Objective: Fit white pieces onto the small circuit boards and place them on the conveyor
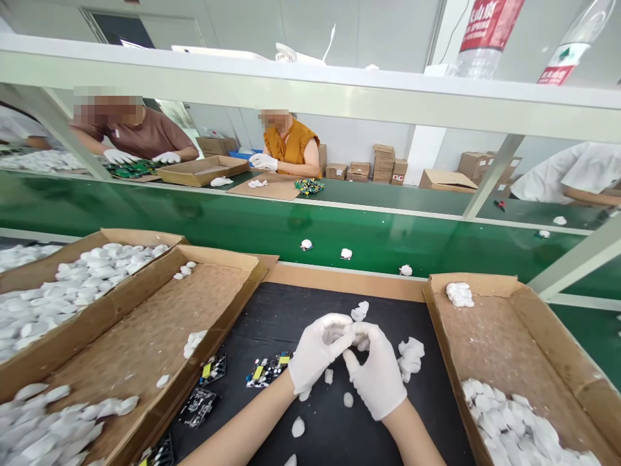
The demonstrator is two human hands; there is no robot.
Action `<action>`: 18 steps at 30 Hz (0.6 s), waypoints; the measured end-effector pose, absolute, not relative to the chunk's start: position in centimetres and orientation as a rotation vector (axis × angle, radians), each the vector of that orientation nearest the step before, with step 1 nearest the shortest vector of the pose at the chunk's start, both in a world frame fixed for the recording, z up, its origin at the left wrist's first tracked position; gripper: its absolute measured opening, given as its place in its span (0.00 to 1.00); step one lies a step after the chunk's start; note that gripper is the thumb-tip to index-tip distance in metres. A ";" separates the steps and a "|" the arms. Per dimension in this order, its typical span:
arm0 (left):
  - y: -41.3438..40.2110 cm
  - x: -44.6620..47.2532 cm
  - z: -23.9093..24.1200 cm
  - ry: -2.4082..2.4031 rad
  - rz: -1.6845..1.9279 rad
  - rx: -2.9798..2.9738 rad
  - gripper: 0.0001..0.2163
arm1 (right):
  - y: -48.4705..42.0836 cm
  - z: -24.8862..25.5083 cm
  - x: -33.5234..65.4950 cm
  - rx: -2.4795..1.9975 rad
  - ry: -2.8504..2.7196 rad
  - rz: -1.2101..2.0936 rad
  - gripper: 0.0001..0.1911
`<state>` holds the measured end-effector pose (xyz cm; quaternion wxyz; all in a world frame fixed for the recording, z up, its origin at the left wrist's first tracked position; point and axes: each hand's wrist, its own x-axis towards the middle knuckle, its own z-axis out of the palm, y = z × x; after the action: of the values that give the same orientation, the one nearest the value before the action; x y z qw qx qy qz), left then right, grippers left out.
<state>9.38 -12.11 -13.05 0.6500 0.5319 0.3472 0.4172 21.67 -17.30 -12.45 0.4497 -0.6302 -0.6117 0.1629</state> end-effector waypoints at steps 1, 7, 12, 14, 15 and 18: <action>-12.1 9.3 -13.0 0.790 0.968 1.214 0.11 | -17.3 -12.5 21.7 -1.524 -1.488 0.448 0.13; -12.0 8.8 -12.9 0.686 1.128 1.445 0.05 | -17.1 -12.2 21.9 -1.354 -1.237 0.881 0.18; -12.3 8.4 -12.4 0.559 1.190 1.893 0.12 | -16.9 -11.2 22.0 -1.160 -1.056 1.164 0.18; -12.4 8.4 -12.3 0.464 1.126 1.909 0.16 | -16.9 -11.1 22.2 -1.145 -0.994 1.171 0.18; -12.5 8.4 -12.2 0.455 1.105 1.895 0.16 | -16.9 -11.3 22.4 -1.141 -0.963 1.174 0.17; -12.5 8.4 -12.4 0.588 1.137 1.802 0.14 | -16.7 -11.7 23.4 -1.118 -0.801 1.164 0.18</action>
<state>8.45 -12.47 -12.40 0.4488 0.7286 0.2376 0.4597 23.41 -16.73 -11.68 0.6209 -0.4865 -0.3483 0.5064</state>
